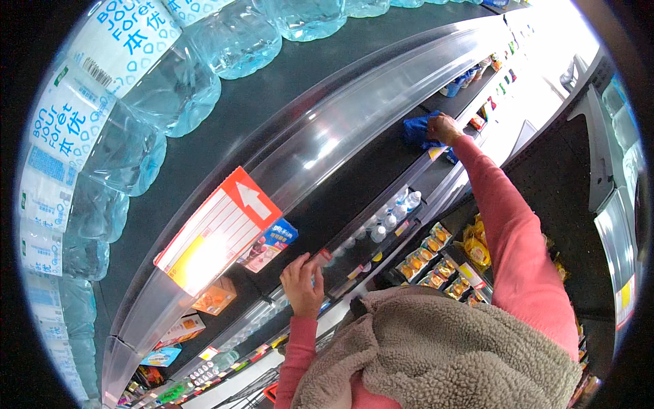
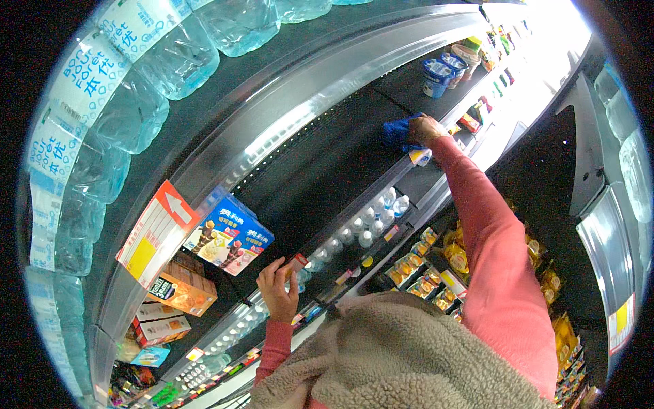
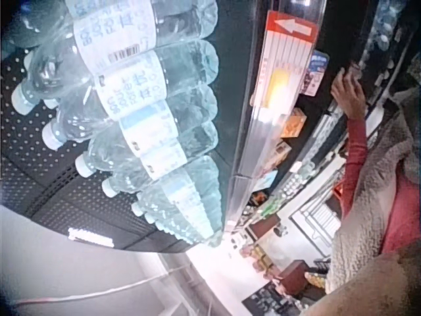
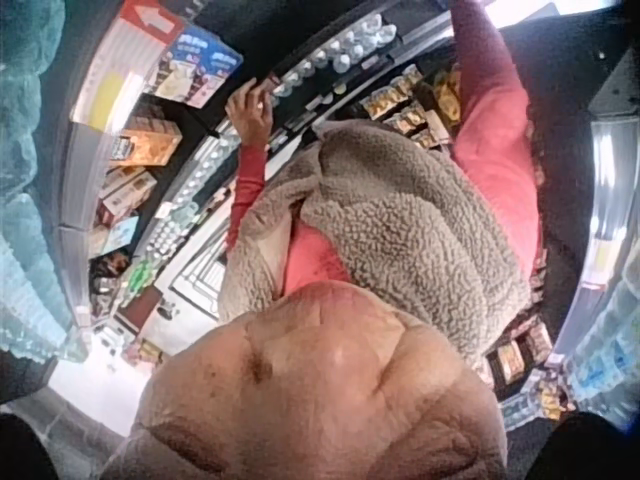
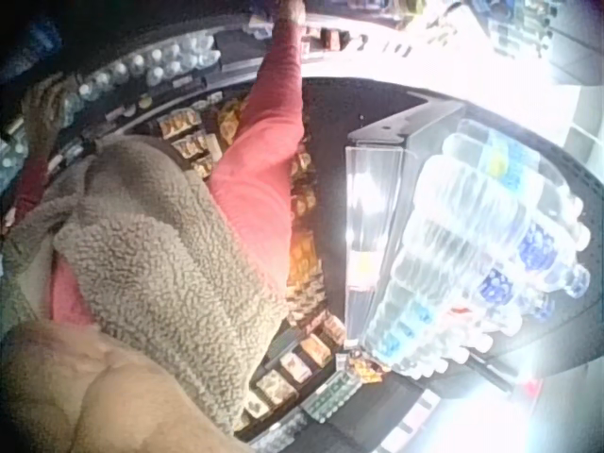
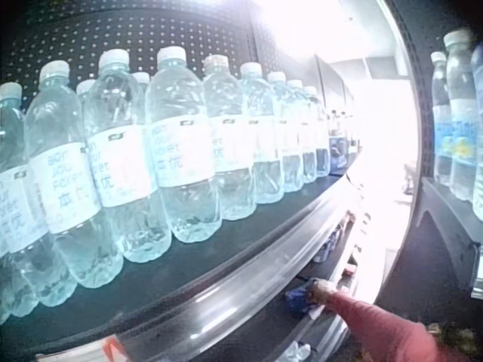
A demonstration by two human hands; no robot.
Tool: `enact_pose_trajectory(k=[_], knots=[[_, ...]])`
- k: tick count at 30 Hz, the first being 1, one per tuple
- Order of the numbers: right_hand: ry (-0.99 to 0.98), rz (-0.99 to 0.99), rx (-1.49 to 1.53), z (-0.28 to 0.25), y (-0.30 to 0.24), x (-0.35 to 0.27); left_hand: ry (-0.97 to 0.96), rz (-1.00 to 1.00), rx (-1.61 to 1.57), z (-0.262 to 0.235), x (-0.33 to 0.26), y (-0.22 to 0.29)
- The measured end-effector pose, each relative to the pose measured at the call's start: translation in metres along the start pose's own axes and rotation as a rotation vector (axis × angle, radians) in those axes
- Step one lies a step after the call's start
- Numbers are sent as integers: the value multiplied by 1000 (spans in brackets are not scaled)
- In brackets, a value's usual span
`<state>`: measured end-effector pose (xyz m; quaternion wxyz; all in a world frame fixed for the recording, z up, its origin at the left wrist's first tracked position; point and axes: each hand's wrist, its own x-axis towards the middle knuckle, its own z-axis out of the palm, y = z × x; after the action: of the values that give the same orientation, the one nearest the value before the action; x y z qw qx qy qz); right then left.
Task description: The person removes packaged snacks and a blue cloth from a red shopping basket, wipes the shelf surface, and restocks items including chips and crackers onto the shelf. The person then picks up additional snack bags from the shelf and places them into the basket.
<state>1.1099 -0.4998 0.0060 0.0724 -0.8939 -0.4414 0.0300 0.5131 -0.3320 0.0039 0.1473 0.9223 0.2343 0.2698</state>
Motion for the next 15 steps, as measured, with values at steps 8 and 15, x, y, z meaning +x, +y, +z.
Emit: enact_pose_trajectory(k=[8, 15], knots=[[458, 318, -319, 34, -46, 20, 9, -17, 14, 1, 0, 2], [519, 442, -301, 62, -26, 110, -10, -46, 23, -1, -2, 7]])
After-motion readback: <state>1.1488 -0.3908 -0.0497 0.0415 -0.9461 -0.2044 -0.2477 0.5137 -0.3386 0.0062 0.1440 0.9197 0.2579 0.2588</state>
